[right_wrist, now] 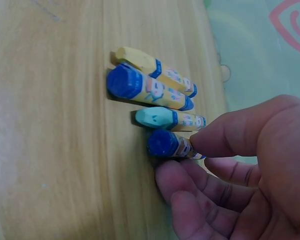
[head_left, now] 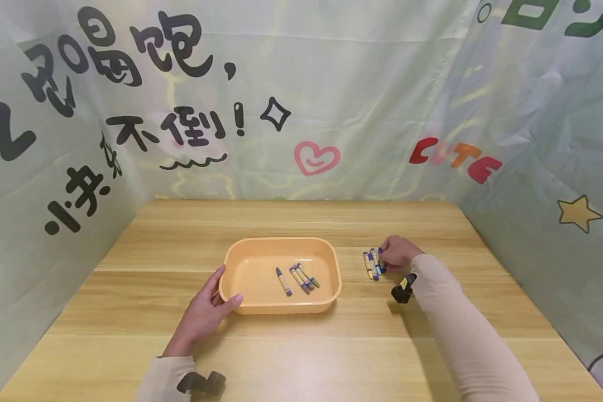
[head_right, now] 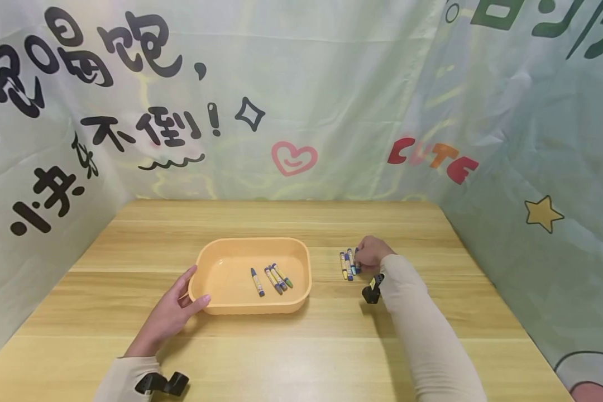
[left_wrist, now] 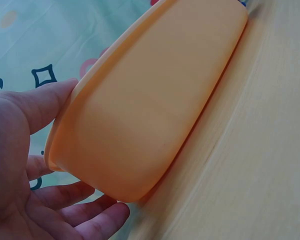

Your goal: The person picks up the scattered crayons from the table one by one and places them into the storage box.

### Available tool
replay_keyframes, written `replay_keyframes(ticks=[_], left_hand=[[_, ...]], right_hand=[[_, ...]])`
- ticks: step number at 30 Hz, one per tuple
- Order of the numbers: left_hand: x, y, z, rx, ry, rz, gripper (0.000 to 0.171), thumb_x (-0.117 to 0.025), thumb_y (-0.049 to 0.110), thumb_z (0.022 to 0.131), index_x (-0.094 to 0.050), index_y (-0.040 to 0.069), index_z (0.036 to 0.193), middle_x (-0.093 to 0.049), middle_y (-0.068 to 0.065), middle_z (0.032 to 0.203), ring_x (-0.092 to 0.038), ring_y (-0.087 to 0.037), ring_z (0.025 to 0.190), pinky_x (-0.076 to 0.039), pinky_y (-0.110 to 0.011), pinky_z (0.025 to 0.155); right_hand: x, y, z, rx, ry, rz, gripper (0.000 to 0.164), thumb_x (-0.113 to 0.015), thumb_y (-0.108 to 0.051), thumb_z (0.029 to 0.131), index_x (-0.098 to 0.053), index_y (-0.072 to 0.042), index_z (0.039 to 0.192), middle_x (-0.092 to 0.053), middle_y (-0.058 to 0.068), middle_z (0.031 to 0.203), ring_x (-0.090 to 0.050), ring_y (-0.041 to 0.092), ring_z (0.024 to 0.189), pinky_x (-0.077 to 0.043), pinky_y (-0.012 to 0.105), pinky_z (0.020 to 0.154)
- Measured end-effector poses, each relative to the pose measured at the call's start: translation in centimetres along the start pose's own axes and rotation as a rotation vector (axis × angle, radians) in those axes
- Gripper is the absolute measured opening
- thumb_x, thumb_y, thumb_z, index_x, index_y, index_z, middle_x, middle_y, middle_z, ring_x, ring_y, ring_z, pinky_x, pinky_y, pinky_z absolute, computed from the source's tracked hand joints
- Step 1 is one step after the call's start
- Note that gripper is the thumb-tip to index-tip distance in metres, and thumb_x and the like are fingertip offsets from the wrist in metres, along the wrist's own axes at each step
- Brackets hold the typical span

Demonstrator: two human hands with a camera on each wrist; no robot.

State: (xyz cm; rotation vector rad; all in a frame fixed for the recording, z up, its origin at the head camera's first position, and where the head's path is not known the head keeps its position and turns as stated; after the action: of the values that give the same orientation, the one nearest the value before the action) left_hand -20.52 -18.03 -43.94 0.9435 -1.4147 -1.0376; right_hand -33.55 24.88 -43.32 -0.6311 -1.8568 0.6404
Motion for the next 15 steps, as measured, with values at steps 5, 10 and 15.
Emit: replay_keyframes(ticks=[5, 10, 15], left_hand=[[0.0, 0.1, -0.1, -0.012, 0.009, 0.001, 0.087, -0.074, 0.02, 0.088, -0.019, 0.004, 0.154, -0.025, -0.022, 0.155, -0.036, -0.034, 0.136, -0.042, -0.03, 0.101], [0.0, 0.0, 0.0, 0.004, 0.005, 0.003, 0.088, -0.074, 0.021, 0.088, -0.019, 0.005, 0.155, -0.025, -0.021, 0.155, -0.036, -0.033, 0.136, -0.041, -0.032, 0.102], [0.0, -0.2, 0.2, 0.02, 0.002, 0.009, 0.089, -0.074, 0.022, 0.088, -0.018, 0.006, 0.155, -0.024, -0.019, 0.156, -0.035, -0.032, 0.137, -0.039, -0.033, 0.104]], right_hand=[[0.5, 0.0, 0.0, 0.005, -0.014, -0.034, 0.021, -0.053, 0.002, 0.082, -0.047, 0.007, 0.101, -0.057, 0.008, 0.073, -0.054, 0.013, 0.056, -0.051, 0.023, 0.051], [1.4, -0.6, -0.1, 0.02, -0.001, -0.038, 0.026, -0.052, 0.001, 0.081, -0.051, 0.01, 0.106, -0.058, 0.008, 0.072, -0.056, 0.014, 0.058, -0.054, 0.026, 0.053], [1.9, -1.4, -0.1, 0.037, -0.027, 0.06, 0.036, -0.049, 0.004, 0.082, -0.047, 0.017, 0.115, -0.054, 0.011, 0.081, -0.056, 0.014, 0.064, -0.059, 0.031, 0.063]])
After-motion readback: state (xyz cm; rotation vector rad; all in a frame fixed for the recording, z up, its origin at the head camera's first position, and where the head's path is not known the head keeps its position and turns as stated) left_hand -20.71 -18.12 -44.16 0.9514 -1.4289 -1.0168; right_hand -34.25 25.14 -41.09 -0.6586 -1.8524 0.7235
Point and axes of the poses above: each hand's wrist, its own z-axis towards the middle knuckle, its own x-axis out of the back of the hand, y = z × x, the point moved 6 cm from there along z, towards the middle knuckle
